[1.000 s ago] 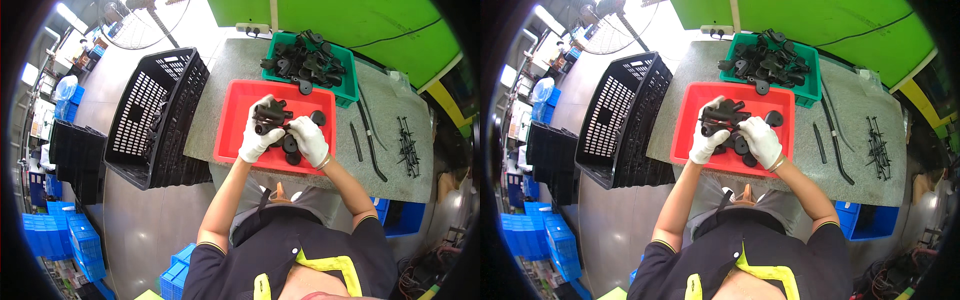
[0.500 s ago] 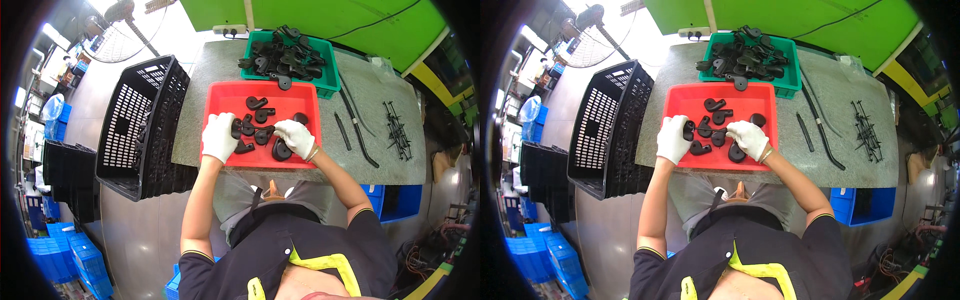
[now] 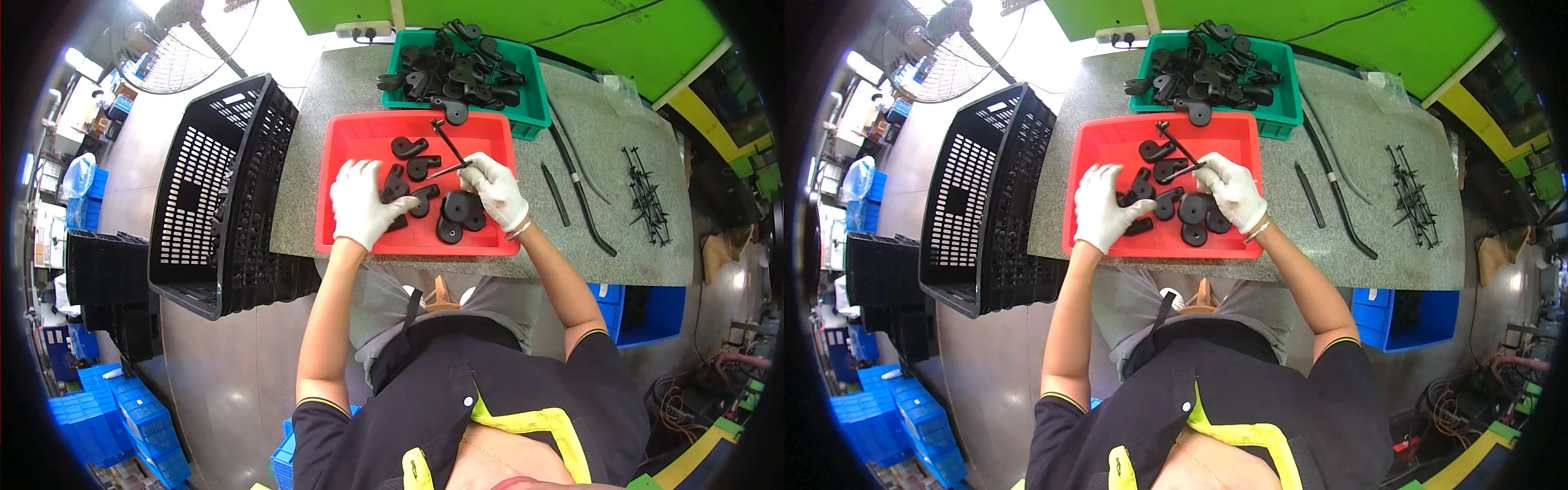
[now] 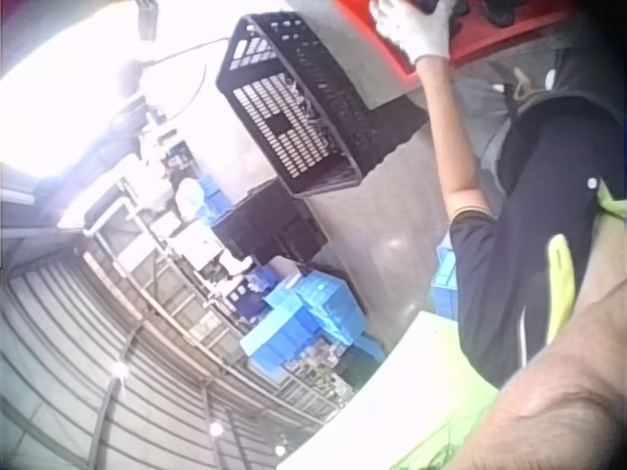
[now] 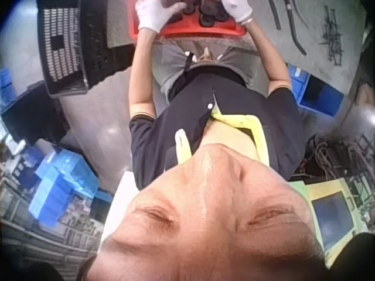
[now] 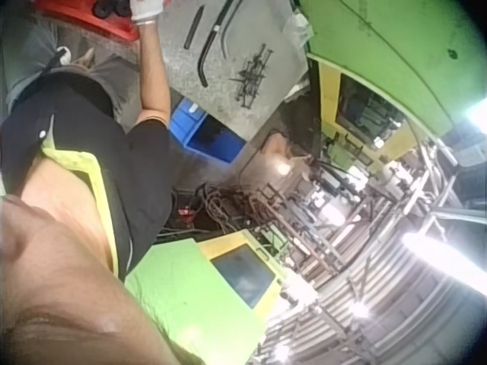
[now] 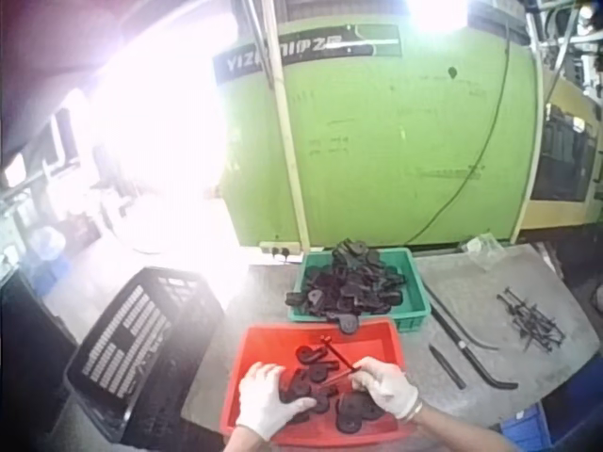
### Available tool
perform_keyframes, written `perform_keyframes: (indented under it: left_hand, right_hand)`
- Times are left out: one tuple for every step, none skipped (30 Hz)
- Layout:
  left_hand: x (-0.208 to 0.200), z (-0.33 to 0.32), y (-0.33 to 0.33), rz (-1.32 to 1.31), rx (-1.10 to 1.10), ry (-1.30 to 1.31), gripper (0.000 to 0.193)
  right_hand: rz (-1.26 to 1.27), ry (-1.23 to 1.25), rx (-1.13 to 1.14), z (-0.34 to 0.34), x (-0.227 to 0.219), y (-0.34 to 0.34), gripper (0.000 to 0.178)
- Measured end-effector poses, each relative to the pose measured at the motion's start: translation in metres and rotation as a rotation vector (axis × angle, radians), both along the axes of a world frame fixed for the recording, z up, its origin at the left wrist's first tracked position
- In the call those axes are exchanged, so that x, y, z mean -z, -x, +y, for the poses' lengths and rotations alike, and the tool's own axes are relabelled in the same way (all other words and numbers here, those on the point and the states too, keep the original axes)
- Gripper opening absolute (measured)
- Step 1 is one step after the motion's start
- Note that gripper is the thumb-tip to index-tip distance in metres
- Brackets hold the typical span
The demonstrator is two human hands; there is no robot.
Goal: The person assembles small black plastic components by hand.
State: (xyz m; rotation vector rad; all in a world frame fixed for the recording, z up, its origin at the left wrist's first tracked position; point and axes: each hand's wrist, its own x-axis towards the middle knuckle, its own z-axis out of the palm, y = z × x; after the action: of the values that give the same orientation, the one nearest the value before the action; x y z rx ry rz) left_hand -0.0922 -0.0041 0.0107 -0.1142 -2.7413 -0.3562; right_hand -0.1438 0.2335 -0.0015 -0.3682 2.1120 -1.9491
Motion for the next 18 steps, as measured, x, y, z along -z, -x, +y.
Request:
perform_keyframes:
  left_hand:
    - [0.0,0.005,0.005,0.012,0.121,-0.068,0.087]
    - [-0.006,0.014,0.005,-0.096,0.174,-0.344,0.088]
    - [-0.01,0.022,0.005,-0.203,0.225,-0.621,0.09]
    - [0.001,0.024,0.011,-0.278,0.3,-0.785,0.091]
    - [0.004,0.029,0.016,-0.351,0.378,-0.947,0.092]
    - [0.008,0.035,0.016,-0.417,0.441,-1.15,0.092]
    - [0.01,0.038,0.017,-0.538,0.469,-1.233,0.093]
    - [0.003,0.042,0.016,-0.52,0.475,-1.064,0.086]
    - [-0.002,0.046,0.016,-0.499,0.478,-0.895,0.079]
    - [0.003,0.051,0.02,-0.449,0.497,-0.803,0.073]
    - [0.008,0.052,0.02,-0.448,0.496,-0.799,0.073]
    - [0.015,0.052,0.02,-0.329,0.47,-0.75,0.074]
    - [0.02,0.052,0.021,-0.209,0.444,-0.699,0.074]
    - [0.021,0.053,0.019,-0.096,0.39,-0.664,0.075]
    - [0.022,0.053,0.018,-0.099,0.395,-0.662,0.075]
    - [0.021,0.052,0.018,-0.19,0.365,-0.831,0.077]
    - [0.019,0.054,0.018,-0.283,0.335,-1.0,0.079]
    - [0.019,0.055,0.019,-0.245,0.354,-1.029,0.067]
  right_hand:
    - [0.0,-0.001,-0.002,-0.004,-0.007,0.001,0.009]
    - [-0.004,0.073,-0.041,-0.007,-0.016,-0.001,0.01]
    - [-0.007,0.147,-0.079,-0.012,-0.023,-0.002,0.012]
    - [-0.008,0.202,-0.094,-0.018,-0.027,-0.005,0.013]
    - [-0.006,0.202,-0.095,-0.021,-0.027,-0.006,0.013]
    - [0.081,0.195,-0.113,-0.025,-0.027,-0.005,0.014]
    - [0.169,0.189,-0.131,-0.028,-0.026,-0.005,0.015]
    - [0.138,0.301,-0.109,-0.032,-0.022,-0.005,0.016]
    - [0.101,0.343,-0.072,-0.033,-0.019,-0.004,0.016]
    - [0.103,0.387,-0.051,-0.036,-0.016,-0.002,0.017]
    - [0.105,0.435,-0.036,-0.044,-0.012,-0.001,0.018]
    - [0.106,0.439,-0.036,-0.05,-0.008,0.001,0.018]
    - [0.077,0.574,-0.034,-0.057,-0.003,0.003,0.018]
    - [0.045,0.707,-0.027,-0.063,-0.002,0.003,0.02]
    - [0.046,0.709,-0.022,-0.067,-0.003,0.004,0.02]
    - [0.012,0.827,-0.024,-0.071,-0.004,0.005,0.019]
    - [-0.021,0.944,-0.025,-0.073,-0.007,0.005,0.019]
    - [-0.055,0.985,-0.015,-0.075,-0.008,0.006,0.017]
